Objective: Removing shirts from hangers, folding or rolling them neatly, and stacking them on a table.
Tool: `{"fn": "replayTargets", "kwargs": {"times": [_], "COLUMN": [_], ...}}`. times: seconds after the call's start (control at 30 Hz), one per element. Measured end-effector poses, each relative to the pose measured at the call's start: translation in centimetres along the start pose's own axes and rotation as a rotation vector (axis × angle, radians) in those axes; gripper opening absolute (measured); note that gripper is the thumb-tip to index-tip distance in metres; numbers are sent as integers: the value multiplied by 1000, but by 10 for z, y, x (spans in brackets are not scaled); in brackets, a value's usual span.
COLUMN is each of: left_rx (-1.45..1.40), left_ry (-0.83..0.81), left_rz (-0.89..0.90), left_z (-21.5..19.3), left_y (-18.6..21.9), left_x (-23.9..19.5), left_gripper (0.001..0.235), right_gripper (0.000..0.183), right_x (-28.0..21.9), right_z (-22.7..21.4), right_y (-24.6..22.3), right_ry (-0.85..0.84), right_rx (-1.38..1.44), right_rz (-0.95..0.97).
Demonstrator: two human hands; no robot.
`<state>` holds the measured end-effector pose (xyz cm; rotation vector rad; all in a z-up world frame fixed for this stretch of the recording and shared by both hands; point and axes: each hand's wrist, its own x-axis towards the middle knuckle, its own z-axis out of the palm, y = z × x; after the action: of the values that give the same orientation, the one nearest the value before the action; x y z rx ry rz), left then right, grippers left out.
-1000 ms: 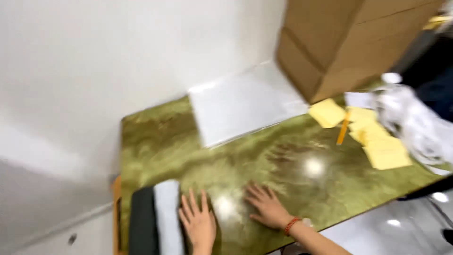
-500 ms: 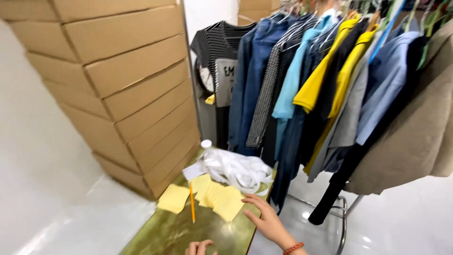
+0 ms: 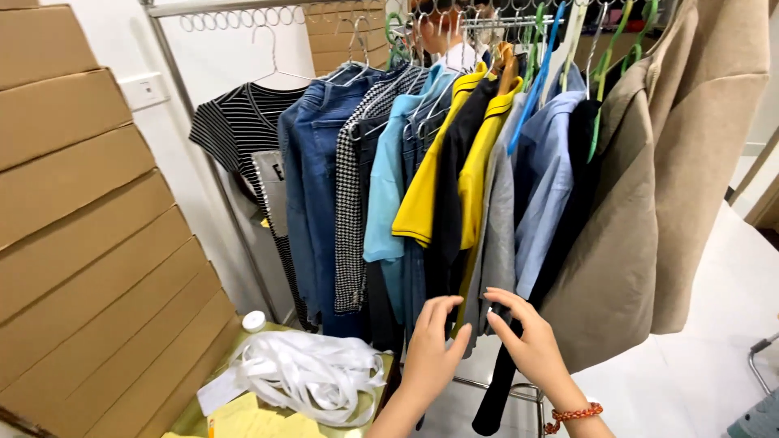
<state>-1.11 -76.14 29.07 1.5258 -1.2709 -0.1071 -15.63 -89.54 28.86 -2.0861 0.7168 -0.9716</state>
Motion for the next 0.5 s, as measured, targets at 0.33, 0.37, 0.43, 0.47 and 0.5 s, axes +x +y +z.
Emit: {"fn": "replayTargets", "kwargs": {"times": [0.33, 0.37, 0.43, 0.47, 0.5], "left_rx": [93, 85, 69, 66, 4], "left_ry": [176, 169, 264, 254, 261], "left_rz": [308, 317, 349, 355, 281], "left_z": [58, 59, 60, 57, 53], "left_y": [-10, -11, -15, -11, -6], "left_x": [181, 201, 234, 242, 251], "left_gripper": [34, 34, 33, 33, 34], "right_gripper": [34, 34, 30, 30, 28], "right_x": [76, 88, 105, 117, 129], "right_z": [-69, -75, -82, -80, -79], "right_y": [-16, -15, -15, -16, -18], "right_ry": [-11, 2, 19, 31, 88], "right_rx": [251, 246, 203, 204, 211], "right_rz": [101, 102, 18, 22, -57]}}
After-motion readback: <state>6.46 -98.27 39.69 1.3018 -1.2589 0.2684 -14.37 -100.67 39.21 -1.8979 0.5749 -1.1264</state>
